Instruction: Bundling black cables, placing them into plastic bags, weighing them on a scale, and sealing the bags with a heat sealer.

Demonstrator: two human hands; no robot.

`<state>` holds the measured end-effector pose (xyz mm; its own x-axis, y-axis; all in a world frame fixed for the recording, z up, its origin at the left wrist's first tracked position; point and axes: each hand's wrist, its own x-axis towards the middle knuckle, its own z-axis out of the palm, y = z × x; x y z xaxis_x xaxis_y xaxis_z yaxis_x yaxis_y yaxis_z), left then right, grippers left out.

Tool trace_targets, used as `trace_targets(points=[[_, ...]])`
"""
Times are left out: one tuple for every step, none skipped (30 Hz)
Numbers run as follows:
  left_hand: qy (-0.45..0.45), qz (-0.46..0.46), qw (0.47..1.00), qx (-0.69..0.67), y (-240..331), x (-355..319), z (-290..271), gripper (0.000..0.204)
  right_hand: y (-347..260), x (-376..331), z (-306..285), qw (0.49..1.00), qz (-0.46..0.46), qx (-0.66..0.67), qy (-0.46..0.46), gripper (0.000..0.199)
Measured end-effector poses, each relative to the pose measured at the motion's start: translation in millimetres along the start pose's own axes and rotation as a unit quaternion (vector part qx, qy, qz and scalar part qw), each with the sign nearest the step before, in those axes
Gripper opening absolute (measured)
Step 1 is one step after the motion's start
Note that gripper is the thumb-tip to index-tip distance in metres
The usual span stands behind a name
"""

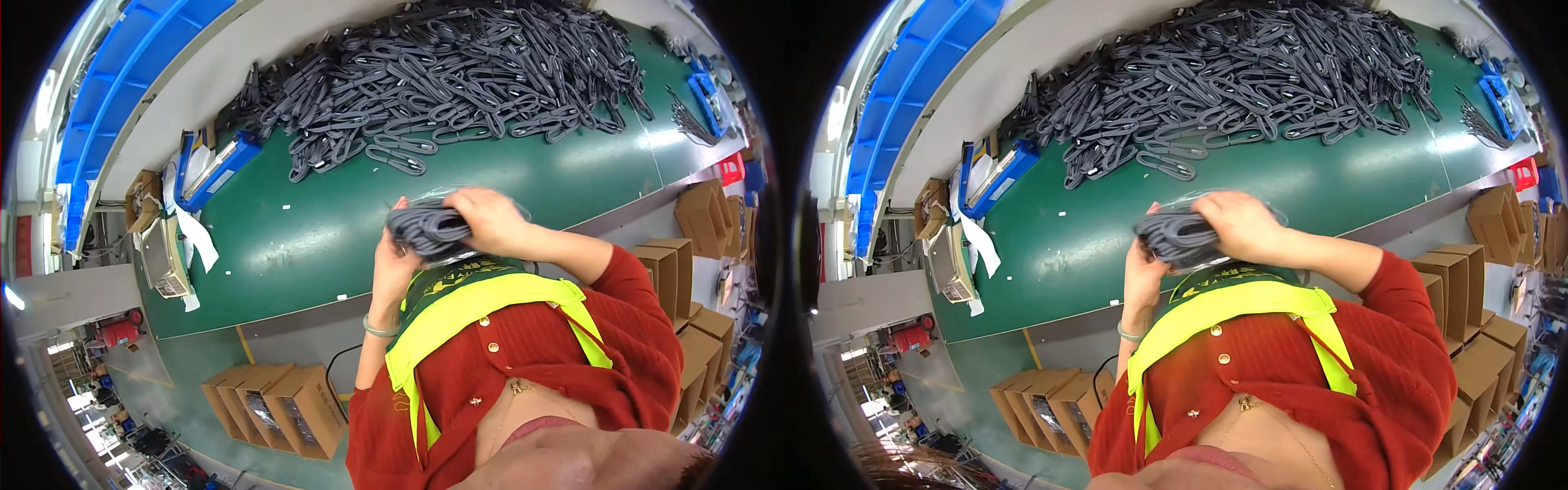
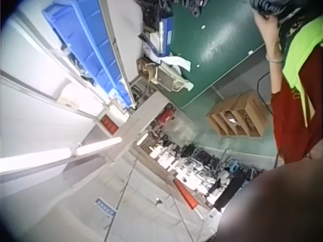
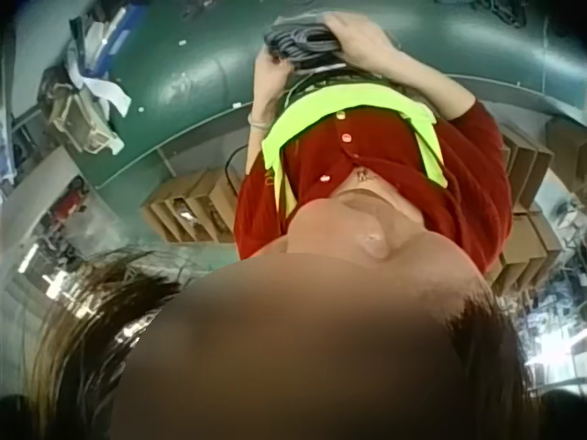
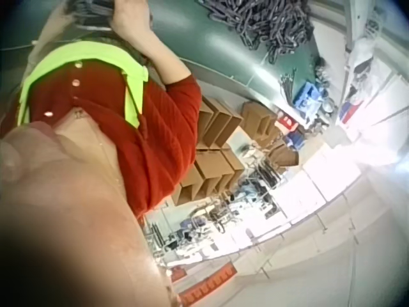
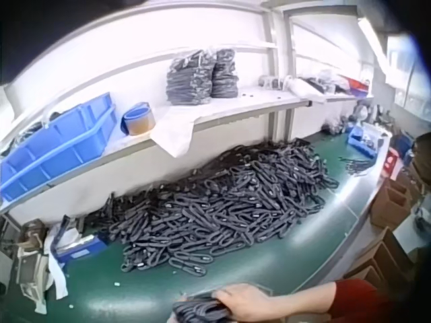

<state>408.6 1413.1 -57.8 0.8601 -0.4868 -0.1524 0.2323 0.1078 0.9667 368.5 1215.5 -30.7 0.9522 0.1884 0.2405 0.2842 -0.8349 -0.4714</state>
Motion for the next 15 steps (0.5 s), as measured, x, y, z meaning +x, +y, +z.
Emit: trace_targets(points=[[-0.001, -0.002, 1.000, -0.002, 3, -1, 1, 0.069, 1, -2, 0, 1.000, 0.002, 0.000, -0.002, 0.048], [-0.004, -0.007, 1.000, 0.016, 8, -1, 3, 0.069, 1, -5, 1, 0.998, 0.008, -0.056, -0.040, 0.050], [-0.009, -0.012, 0.999, 0.033, 16, -1, 6, 0.069, 1, -7, 0, 0.990, 0.015, -0.113, -0.078, 0.051], [-0.014, -0.017, 0.999, 0.049, 23, -1, 9, 0.069, 0, -9, 0, 0.979, 0.022, -0.168, -0.117, 0.053], [-0.019, -0.022, 0.997, 0.066, 27, -2, 11, 0.069, -1, -11, 0, 0.962, 0.028, -0.222, -0.155, 0.055], [-0.022, -0.025, 0.997, 0.066, 29, -2, 10, 0.069, -2, -10, -1, 0.962, 0.032, -0.222, -0.157, 0.055], [-0.027, -0.027, 0.996, 0.078, 30, -2, 9, 0.070, -5, -7, -1, 0.970, -0.007, -0.200, -0.137, 0.056], [-0.032, -0.030, 0.995, 0.090, 32, -2, 8, 0.070, -8, -5, -2, 0.976, -0.046, -0.176, -0.117, 0.058], [-0.038, -0.034, 0.993, 0.104, 33, -3, 7, 0.071, -11, -2, -2, 0.980, -0.084, -0.152, -0.095, 0.060], [-0.043, -0.038, 0.991, 0.118, 33, -3, 5, 0.072, -13, 0, 0, 0.982, -0.121, -0.127, -0.073, 0.063], [-0.049, -0.040, 0.990, 0.122, 34, -2, 3, 0.072, -13, 2, 4, 0.983, -0.115, -0.125, -0.069, 0.063], [-0.049, -0.035, 0.991, 0.117, 32, -3, 2, 0.071, -12, 3, 10, 0.984, -0.101, -0.122, -0.084, 0.065], [-0.052, -0.032, 0.992, 0.112, 28, -3, 3, 0.071, -8, 3, 17, 0.985, -0.084, -0.119, -0.098, 0.068], [-0.056, -0.029, 0.992, 0.107, 25, -3, 5, 0.070, -5, 3, 23, 0.985, -0.066, -0.115, -0.112, 0.071], [-0.060, -0.025, 0.993, 0.102, 23, -2, 6, 0.070, -3, 3, 27, 0.985, -0.048, -0.111, -0.125, 0.074]])
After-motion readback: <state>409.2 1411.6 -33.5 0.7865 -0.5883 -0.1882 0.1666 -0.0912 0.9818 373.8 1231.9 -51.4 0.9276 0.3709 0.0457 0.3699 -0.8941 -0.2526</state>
